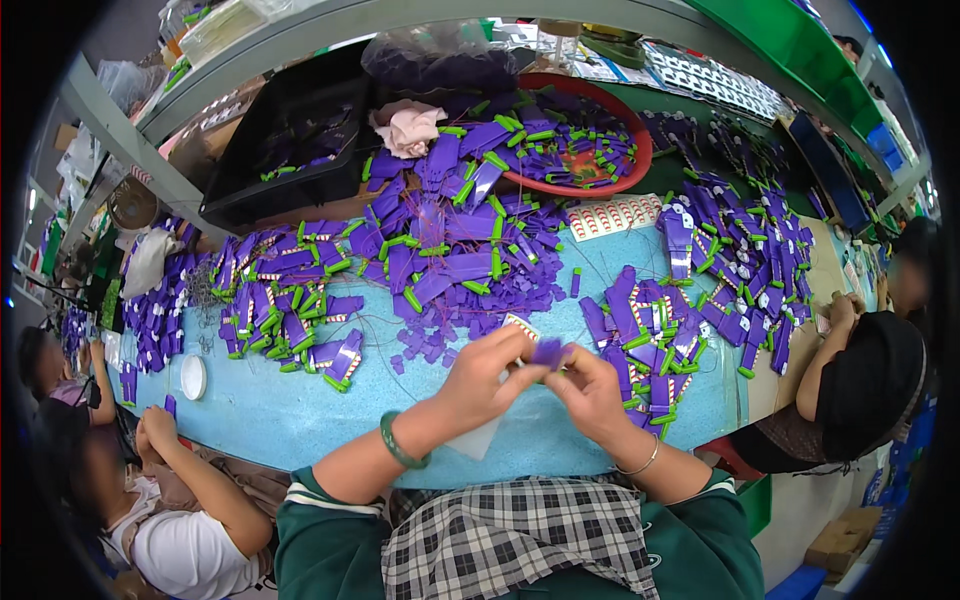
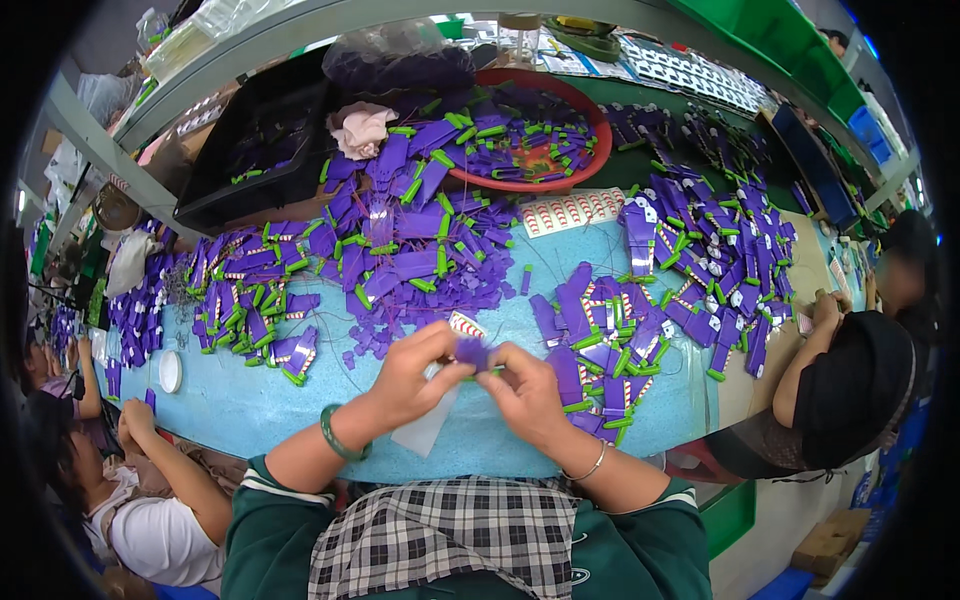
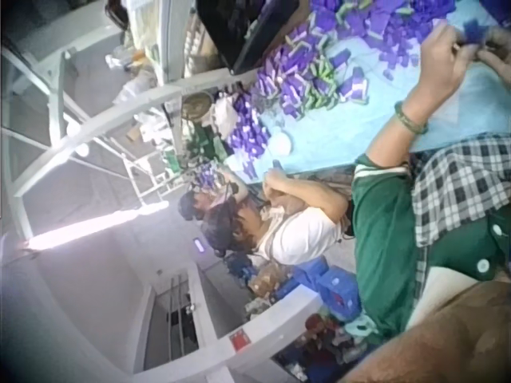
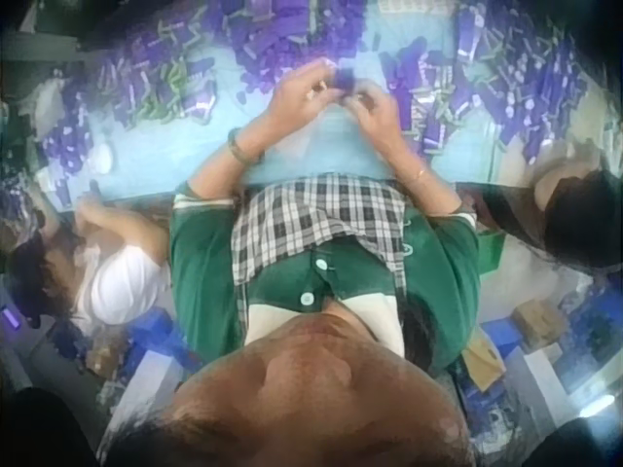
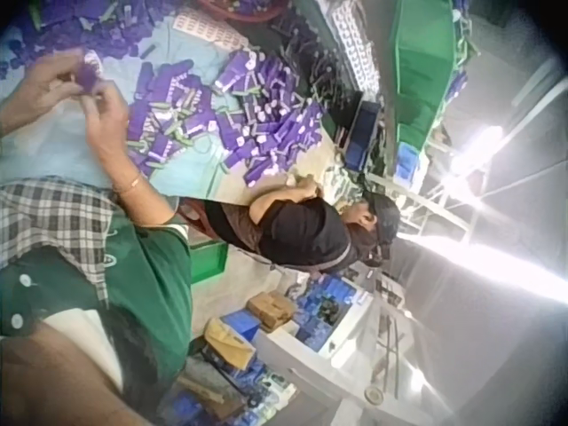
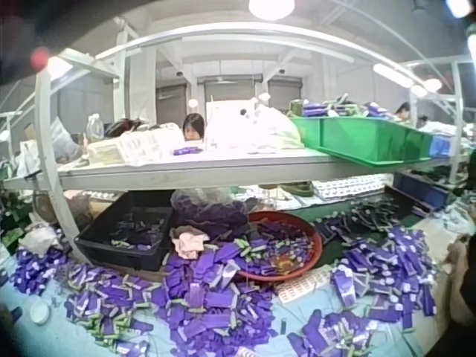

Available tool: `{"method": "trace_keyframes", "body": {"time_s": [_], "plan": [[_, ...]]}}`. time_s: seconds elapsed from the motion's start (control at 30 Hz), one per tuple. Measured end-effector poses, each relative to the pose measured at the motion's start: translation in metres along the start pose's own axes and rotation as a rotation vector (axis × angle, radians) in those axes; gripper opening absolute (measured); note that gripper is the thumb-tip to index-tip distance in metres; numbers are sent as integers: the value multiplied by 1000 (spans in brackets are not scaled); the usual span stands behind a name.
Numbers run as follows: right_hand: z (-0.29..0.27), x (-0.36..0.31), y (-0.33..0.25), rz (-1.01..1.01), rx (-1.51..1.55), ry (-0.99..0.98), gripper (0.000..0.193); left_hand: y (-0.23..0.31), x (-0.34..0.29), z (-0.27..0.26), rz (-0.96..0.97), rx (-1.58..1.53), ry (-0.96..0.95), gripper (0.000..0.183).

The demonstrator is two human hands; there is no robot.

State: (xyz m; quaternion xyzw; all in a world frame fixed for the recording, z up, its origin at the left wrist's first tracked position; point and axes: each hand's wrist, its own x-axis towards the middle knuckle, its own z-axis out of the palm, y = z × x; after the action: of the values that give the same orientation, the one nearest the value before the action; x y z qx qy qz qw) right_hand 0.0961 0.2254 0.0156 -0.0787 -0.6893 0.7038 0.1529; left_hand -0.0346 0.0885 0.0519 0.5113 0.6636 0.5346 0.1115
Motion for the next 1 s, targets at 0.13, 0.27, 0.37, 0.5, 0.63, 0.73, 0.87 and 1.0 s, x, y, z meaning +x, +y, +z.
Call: {"method": "trace_keyframes", "body": {"time_s": [0.13,0.27,0.37,0.5,0.63,0.73,0.87,1.0], "plan": [[-9,8,-8,84,375,239,16,-34,57,4,193,601,-40,19],[-15,-1,-2,43,363,194,25,-65,90,5,291,990,-38,12],[-26,-7,2,-2,312,133,30,-72,91,2,315,914,38,15],[-37,-4,-3,-110,280,92,30,-32,67,-4,77,407,46,13],[-28,3,-27,-165,233,-212,26,-1,10,-8,-590,-729,-279,9],[-15,2,-21,-33,247,-325,22,-2,-26,2,-709,-1165,-290,21],[-1,-7,0,272,683,-148,23,6,-47,12,-572,-1045,2,21],[12,-13,5,466,944,-88,26,-6,-57,24,-390,-744,184,23]]}}
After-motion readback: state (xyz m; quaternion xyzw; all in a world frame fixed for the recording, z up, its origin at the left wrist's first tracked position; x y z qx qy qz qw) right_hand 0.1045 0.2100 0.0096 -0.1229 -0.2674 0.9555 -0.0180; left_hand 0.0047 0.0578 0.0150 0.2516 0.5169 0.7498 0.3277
